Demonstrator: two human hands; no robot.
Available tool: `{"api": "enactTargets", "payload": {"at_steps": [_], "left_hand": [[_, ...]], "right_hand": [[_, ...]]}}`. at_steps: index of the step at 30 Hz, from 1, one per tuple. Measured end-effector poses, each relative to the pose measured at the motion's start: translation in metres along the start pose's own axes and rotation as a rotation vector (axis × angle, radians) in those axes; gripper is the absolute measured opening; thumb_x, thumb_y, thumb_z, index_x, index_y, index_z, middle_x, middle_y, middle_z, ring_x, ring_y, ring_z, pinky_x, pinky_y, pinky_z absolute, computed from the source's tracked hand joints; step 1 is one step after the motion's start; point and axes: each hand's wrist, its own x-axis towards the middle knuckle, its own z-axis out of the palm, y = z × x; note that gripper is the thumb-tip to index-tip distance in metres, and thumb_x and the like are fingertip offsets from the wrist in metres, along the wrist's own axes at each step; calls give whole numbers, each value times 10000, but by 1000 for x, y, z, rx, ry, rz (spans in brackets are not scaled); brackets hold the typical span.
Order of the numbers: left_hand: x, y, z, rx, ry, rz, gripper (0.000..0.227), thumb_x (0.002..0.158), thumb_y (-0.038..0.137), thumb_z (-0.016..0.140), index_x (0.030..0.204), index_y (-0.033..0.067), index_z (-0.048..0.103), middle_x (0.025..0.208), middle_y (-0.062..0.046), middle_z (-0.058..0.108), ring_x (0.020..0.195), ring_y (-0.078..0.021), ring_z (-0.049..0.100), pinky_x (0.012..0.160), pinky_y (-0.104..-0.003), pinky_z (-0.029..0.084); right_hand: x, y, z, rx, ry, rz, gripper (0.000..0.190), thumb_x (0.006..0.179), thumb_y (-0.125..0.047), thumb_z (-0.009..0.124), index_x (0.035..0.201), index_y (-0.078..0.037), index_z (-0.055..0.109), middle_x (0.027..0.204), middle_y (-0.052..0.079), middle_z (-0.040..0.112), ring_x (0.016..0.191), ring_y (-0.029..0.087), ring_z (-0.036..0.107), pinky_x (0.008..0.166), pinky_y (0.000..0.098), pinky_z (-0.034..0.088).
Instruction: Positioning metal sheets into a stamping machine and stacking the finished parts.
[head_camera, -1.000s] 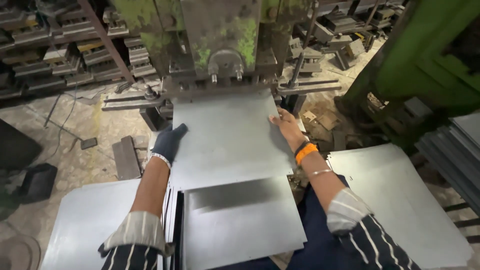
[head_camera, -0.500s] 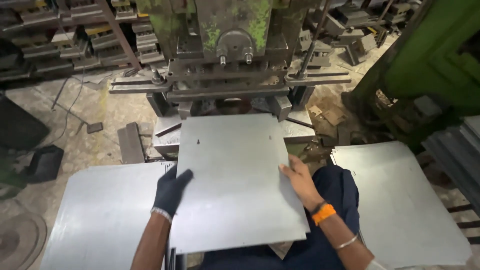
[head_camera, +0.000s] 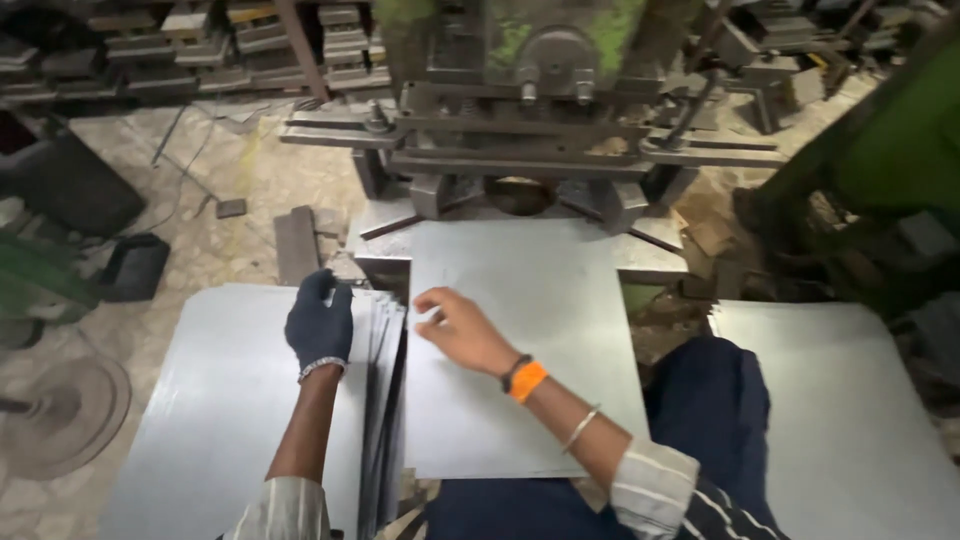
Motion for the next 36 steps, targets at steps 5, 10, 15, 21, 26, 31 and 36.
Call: {"api": "enactTargets", "payload": {"at_steps": [5, 10, 15, 21, 26, 31, 36], "left_hand": [[23, -120, -66, 625, 350, 74, 878, 962, 621, 646, 1591, 23, 516, 1623, -208, 471, 1506, -364, 360, 1253, -480, 130], [59, -178, -144, 599, -51, -559, 1077, 750, 846, 645, 1275, -93, 682, 1200, -301, 719, 1060, -441, 703, 873, -496, 541], [75, -198, -159, 531, -89, -542, 831, 795, 713, 689, 1148, -36, 767, 1132, -256, 749, 993, -443, 711, 818, -506, 550], [98, -191, -186, 627, 93, -248, 809, 980, 687, 593, 1011, -105, 751, 980, -296, 739, 868, -480, 689, 791, -519, 523], [142, -208, -202, 464, 37, -212, 785, 974, 626, 629, 1008, -151, 742, 905, -317, 740, 813, -487, 669, 804, -471, 503], [161, -229, -159, 472, -247, -302, 904, 1038, 681, 321, 1210, -123, 700, 1170, -293, 724, 1109, -463, 645, 985, -447, 460], [97, -140, -135, -652, -258, -452, 496, 932, 363, 722, 1355, 120, 629, 1221, -104, 661, 1092, -222, 625, 904, -385, 500]], "right_hand": [[32, 9, 73, 50, -143, 43, 439, 855, -166, 725, 1265, -56, 615, 1226, 198, 651, 1049, 359, 705, 783, 394, 616], [41, 5, 98, -155, -308, 169, 472, 923, -189, 629, 1353, -32, 515, 1374, 137, 552, 1198, 270, 612, 978, 400, 537], [49, 19, 125, -179, -410, 321, 667, 895, -227, 612, 1490, -21, 392, 1545, 170, 427, 1418, 325, 443, 1148, 424, 404], [45, 27, 142, -251, -374, 365, 807, 890, -241, 638, 1536, 33, 239, 1604, 228, 276, 1490, 353, 298, 1209, 443, 304], [33, -5, 138, 289, -163, 522, 1101, 845, -313, 686, 1553, 32, -83, 1602, 321, 193, 1487, 403, 306, 1189, 452, 354], [12, -74, 101, 697, -55, 500, 397, 910, -122, 631, 1268, 35, 563, 1104, 152, 667, 969, 233, 681, 889, 349, 603], [-16, -22, 20, 690, 328, 300, 434, 921, -109, 701, 1318, -17, 553, 1079, 113, 667, 952, 200, 626, 852, 346, 521]]}}
